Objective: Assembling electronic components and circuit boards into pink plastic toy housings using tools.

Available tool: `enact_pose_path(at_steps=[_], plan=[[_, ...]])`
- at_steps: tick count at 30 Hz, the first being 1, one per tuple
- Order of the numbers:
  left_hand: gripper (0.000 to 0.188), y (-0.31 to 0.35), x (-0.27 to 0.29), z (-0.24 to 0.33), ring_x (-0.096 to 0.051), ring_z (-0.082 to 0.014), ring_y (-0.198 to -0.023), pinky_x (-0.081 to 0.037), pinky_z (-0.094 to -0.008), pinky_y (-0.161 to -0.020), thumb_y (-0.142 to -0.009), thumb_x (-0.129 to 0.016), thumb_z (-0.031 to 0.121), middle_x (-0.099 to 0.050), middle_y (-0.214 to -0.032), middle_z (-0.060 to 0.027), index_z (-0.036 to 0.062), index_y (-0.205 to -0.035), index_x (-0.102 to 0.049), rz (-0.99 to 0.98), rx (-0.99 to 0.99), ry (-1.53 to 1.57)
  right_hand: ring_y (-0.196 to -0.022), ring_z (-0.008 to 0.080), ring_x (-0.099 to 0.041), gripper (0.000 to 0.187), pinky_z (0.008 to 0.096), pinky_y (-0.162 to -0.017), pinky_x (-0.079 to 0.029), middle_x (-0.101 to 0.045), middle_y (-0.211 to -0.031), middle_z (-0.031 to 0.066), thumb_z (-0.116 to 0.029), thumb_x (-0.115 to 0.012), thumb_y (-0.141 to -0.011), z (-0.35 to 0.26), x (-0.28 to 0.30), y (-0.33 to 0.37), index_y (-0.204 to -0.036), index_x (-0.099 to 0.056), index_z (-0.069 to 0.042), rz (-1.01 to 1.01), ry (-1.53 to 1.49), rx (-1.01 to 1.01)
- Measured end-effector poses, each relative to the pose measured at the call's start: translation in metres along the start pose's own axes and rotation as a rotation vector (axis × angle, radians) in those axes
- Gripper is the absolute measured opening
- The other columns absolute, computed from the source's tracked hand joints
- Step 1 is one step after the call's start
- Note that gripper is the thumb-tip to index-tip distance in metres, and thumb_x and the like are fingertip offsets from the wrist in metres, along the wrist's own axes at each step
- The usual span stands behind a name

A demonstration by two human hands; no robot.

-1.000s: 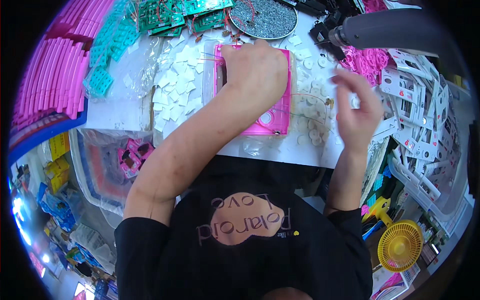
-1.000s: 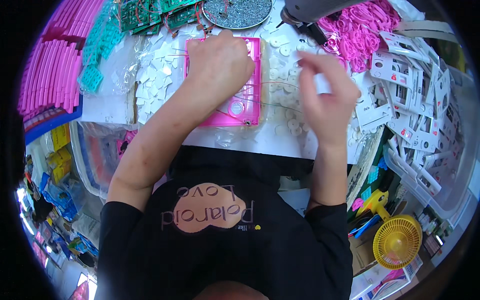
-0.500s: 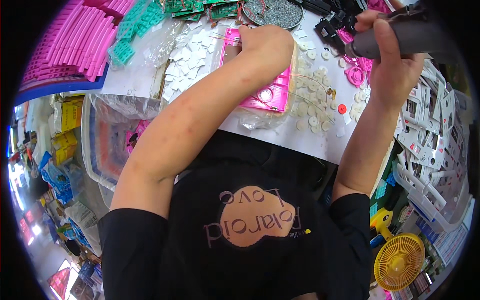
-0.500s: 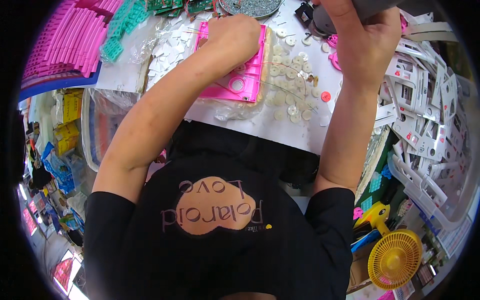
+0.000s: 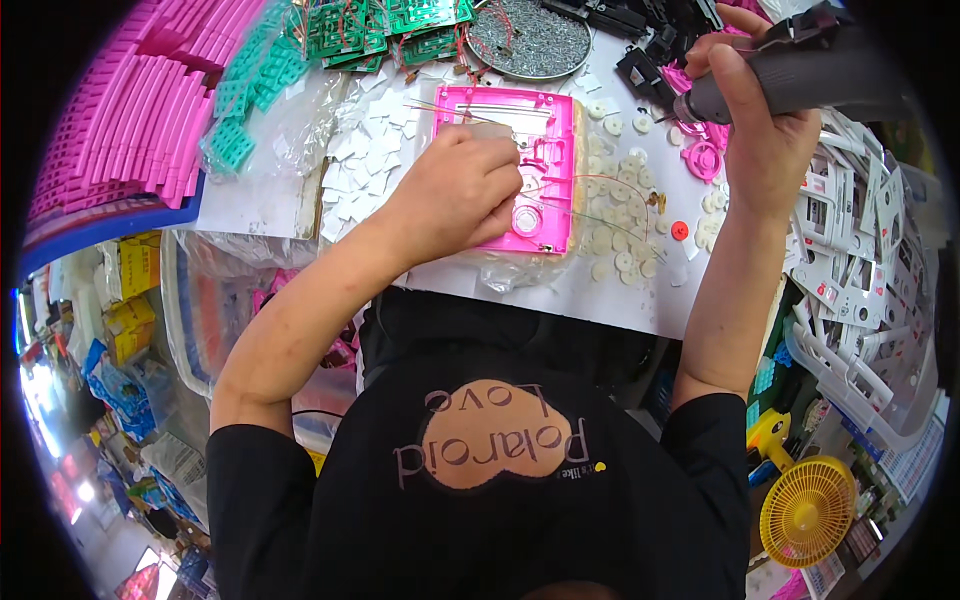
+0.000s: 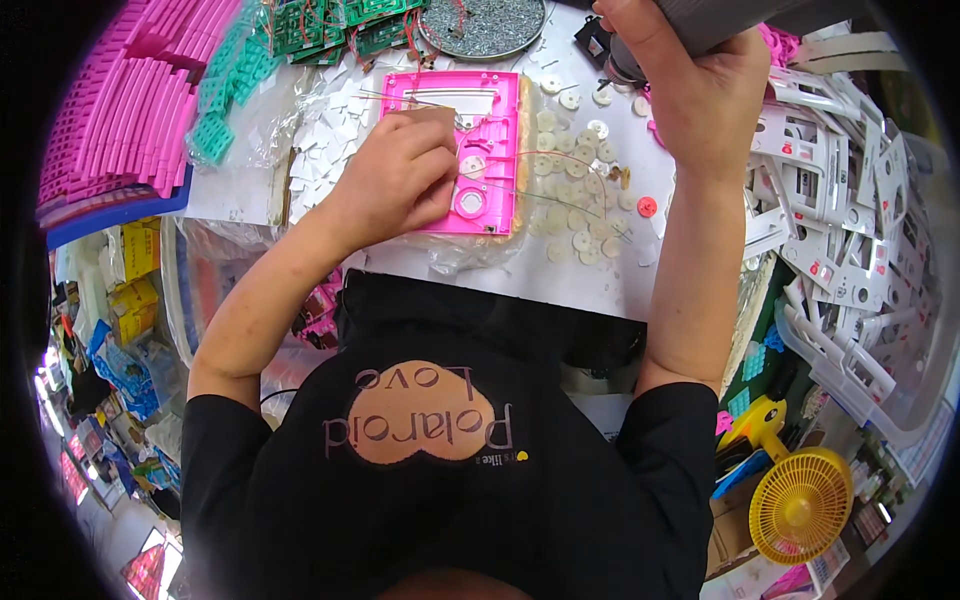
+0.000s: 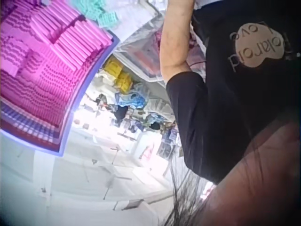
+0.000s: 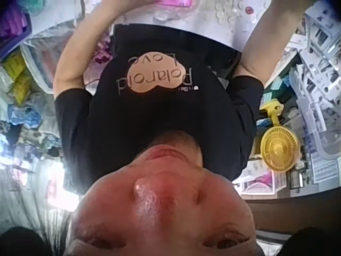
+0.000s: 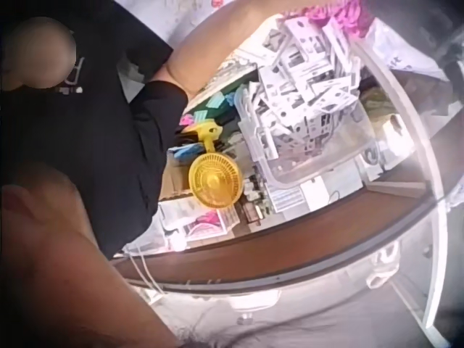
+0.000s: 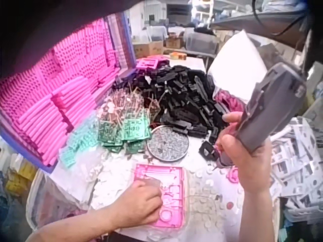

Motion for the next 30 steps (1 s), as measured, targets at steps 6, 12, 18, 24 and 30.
enact_pose_path(at_steps=[6, 12, 18, 24, 30], plan=[[0.018, -0.006, 0.011, -0.016, -0.061, -0.0277, -0.083, -0.046, -0.0397, -0.078, -0.079, -0.076, 0.014, -0.060, -0.088, -0.0065, 0.0072, -0.089, -0.063, 0.098, 0.224, 0.206, -0.078, 0.0156, -0.066, 0.039, 0.0278, -0.075, -0.052, -0.068, -0.087, 0.0083, -0.009, -0.072, -0.092, 0.004, -0.009, -0.010, -0.126, -0.057, 0.004, 0.011, -0.077, -0.060], [0.019, -0.040, -0.010, -0.022, -0.063, -0.0276, -0.086, -0.043, -0.0444, -0.081, -0.080, -0.075, 0.023, -0.062, -0.088, -0.0065, 0.0088, -0.091, -0.069, 0.074, 0.304, -0.037, -0.077, 0.0184, -0.067, 0.040, 0.0300, -0.073, -0.054, -0.069, -0.089, 0.0111, -0.010, -0.074, -0.092, 0.022, -0.032, -0.008, -0.124, -0.056, 0.003, 0.003, -0.171, -0.116], [0.013, -0.040, -0.020, -0.025, -0.063, -0.0271, -0.087, -0.042, -0.0449, -0.083, -0.084, -0.071, 0.019, -0.064, -0.090, -0.0060, 0.0092, -0.091, -0.069, 0.092, 0.334, -0.048, -0.074, 0.0182, -0.066, 0.044, 0.0305, -0.070, -0.053, -0.066, -0.083, 0.0089, -0.014, -0.075, -0.091, 0.026, -0.040, -0.006, -0.125, -0.054, 0.004, -0.015, -0.161, -0.095], [0.009, -0.013, 0.002, -0.041, -0.062, -0.0246, -0.079, -0.042, -0.0380, -0.081, -0.088, -0.071, 0.014, -0.066, -0.088, -0.0056, 0.0073, -0.092, -0.065, 0.281, 0.375, 0.069, -0.074, 0.0197, -0.066, 0.052, 0.0348, -0.073, -0.054, -0.065, -0.082, 0.0091, -0.022, -0.077, -0.091, 0.028, -0.038, -0.007, -0.129, -0.051, 0.003, -0.052, -0.218, -0.055], [0.010, -0.008, 0.001, -0.039, -0.062, -0.0223, -0.086, -0.037, -0.0399, -0.091, -0.088, -0.071, 0.015, -0.066, -0.090, -0.0034, 0.0100, -0.094, -0.065, 0.292, 0.412, 0.037, -0.074, 0.0205, -0.062, 0.033, 0.0440, -0.077, -0.056, -0.063, -0.085, 0.0124, -0.007, -0.062, -0.096, 0.046, -0.052, 0.020, -0.124, -0.050, 0.007, -0.131, -0.316, -0.105]])
Point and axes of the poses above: each hand's wrist, its own y-axis away from the middle knuckle, its own x-axis out of the back of the hand, z = x × y, the point moved 3 cm from there along -y, towards the middle knuckle
